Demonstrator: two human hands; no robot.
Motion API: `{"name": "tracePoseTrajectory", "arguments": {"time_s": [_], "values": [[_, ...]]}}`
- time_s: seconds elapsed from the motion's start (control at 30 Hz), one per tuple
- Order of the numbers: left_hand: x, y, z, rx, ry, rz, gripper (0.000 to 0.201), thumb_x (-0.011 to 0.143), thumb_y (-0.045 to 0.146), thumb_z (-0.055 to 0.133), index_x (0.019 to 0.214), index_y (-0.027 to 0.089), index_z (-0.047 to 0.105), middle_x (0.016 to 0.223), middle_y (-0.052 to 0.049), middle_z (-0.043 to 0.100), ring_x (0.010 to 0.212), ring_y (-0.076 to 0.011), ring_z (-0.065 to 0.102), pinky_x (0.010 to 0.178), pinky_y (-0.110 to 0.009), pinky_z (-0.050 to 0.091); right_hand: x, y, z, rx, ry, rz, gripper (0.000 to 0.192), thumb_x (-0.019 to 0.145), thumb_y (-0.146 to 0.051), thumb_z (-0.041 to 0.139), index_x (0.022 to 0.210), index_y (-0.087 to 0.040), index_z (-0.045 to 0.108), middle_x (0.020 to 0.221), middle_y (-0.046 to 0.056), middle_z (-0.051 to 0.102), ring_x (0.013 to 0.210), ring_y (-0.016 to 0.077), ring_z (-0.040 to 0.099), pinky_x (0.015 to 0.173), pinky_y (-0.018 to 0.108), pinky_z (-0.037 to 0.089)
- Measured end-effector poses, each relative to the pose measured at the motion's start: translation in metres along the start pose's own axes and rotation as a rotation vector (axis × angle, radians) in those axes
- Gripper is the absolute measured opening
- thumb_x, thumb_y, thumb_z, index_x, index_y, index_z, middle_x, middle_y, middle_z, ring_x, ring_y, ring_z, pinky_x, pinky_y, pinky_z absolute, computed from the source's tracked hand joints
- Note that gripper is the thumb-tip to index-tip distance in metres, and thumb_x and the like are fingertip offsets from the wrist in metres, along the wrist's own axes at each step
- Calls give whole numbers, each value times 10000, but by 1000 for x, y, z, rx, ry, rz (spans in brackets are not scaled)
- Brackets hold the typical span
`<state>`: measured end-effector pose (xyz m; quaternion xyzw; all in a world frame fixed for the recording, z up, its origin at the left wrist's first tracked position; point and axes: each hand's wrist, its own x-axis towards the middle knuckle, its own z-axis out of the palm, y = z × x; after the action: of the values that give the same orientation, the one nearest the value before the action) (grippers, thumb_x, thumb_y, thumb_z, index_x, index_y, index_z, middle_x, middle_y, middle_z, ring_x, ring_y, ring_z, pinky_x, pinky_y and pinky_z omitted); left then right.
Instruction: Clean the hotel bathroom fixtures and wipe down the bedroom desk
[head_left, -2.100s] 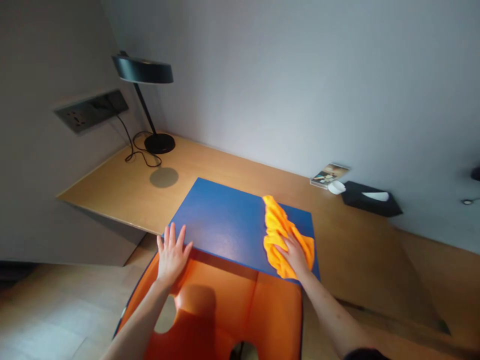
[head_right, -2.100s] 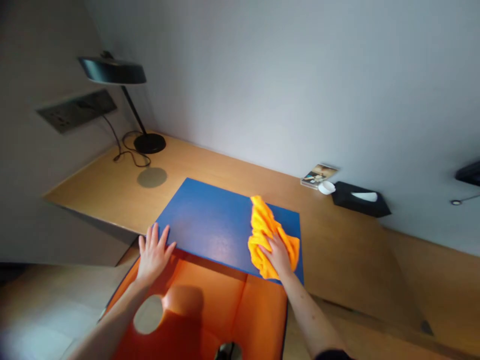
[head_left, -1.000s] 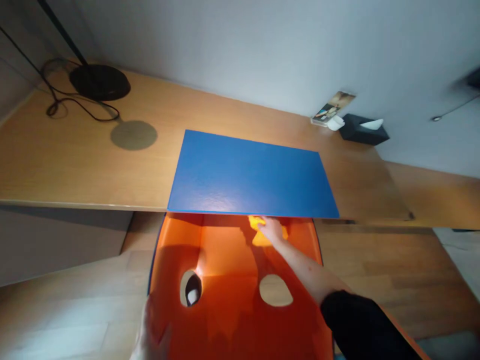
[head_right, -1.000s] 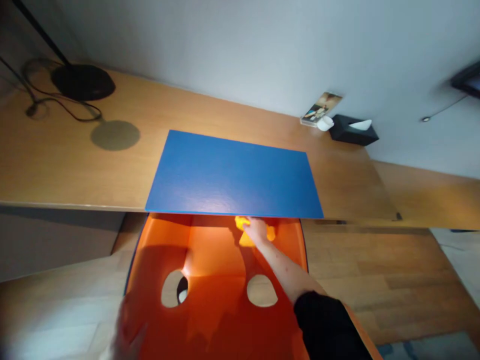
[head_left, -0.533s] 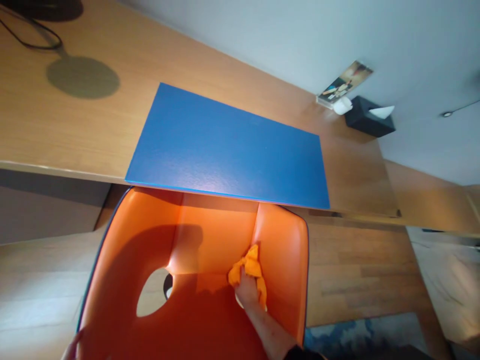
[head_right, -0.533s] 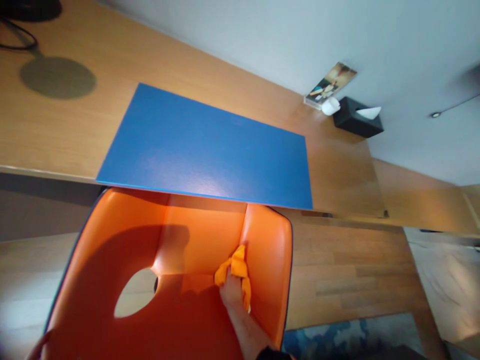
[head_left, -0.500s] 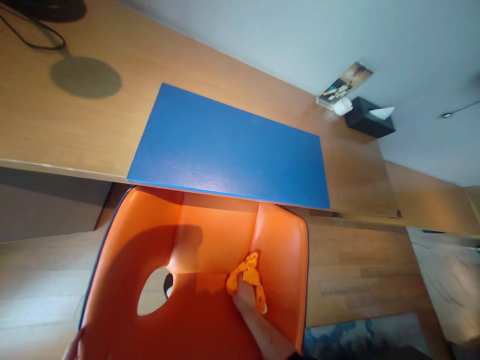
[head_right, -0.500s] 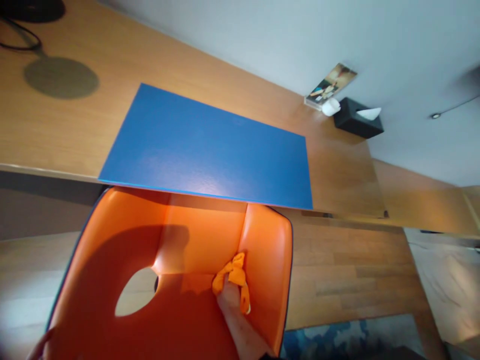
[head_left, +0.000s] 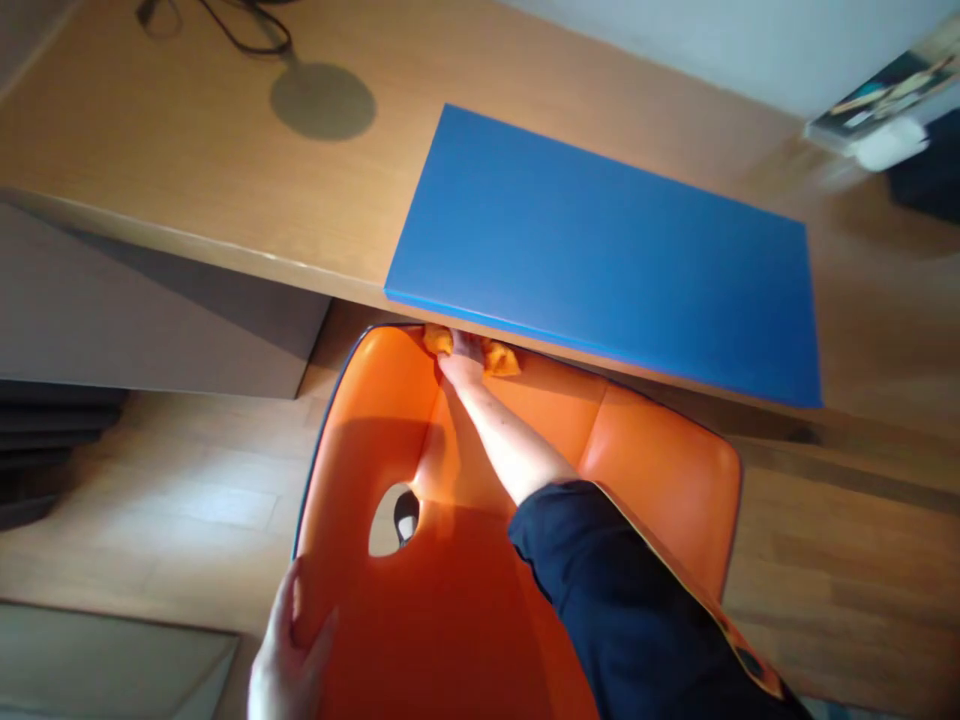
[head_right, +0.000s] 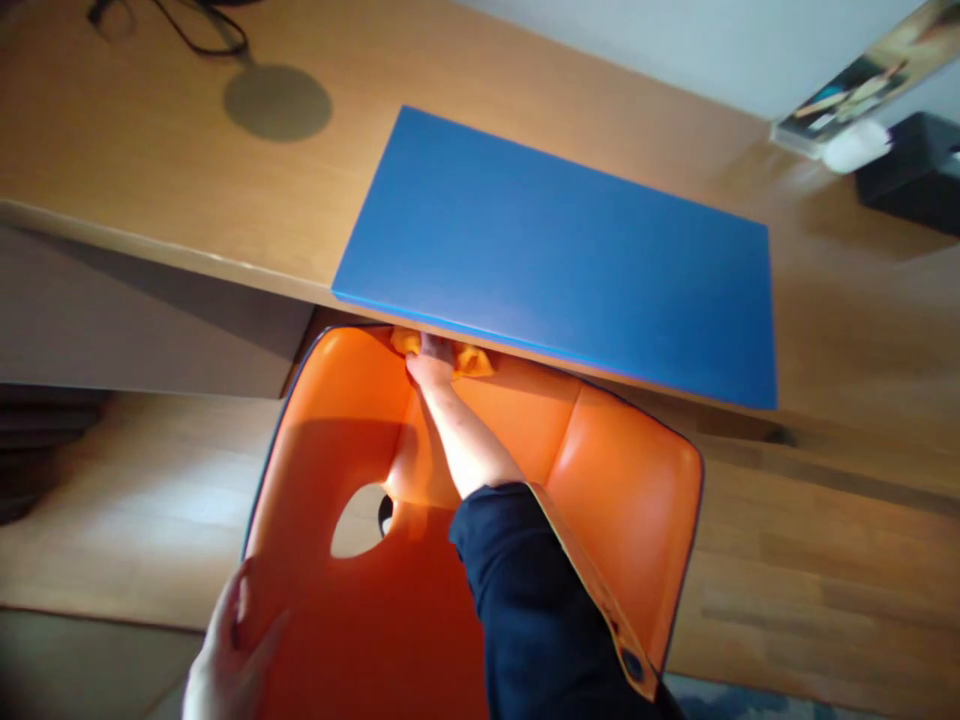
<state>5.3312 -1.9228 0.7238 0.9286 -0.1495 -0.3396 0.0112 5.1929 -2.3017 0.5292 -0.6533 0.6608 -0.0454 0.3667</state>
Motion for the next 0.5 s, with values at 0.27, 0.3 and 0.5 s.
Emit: {"name": "tracePoseTrajectory", "arguments": {"time_s": [0.27,0.3,0.5], "values": [[7,8,0,-6,-14,62,863,836,597,564,1613,276,370,1354,-91,697,1066,-329,731,756,-348,560,-192,11,96,-93,-455,-40,622,921,-212,602,1520,-146,446,1262,158,718,1108,265,694,929,331,523],[8,11,-1,3,-25,70,861,842,593,561,1618,280,359,1348,-92,700,1068,-333,731,761,-352,559,-218,19,102,-100,-515,-40,590,900,-206,626,1477,-179,508,1197,123,748,1051,260,713,886,316,528],[7,15,-6,81,-68,97,867,878,576,555,1649,287,285,1312,-97,716,1047,-343,741,766,-377,574,-288,88,66,-136,-690,-41,420,899,-239,625,1308,-312,685,1238,15,763,1134,222,702,944,258,502]]}}
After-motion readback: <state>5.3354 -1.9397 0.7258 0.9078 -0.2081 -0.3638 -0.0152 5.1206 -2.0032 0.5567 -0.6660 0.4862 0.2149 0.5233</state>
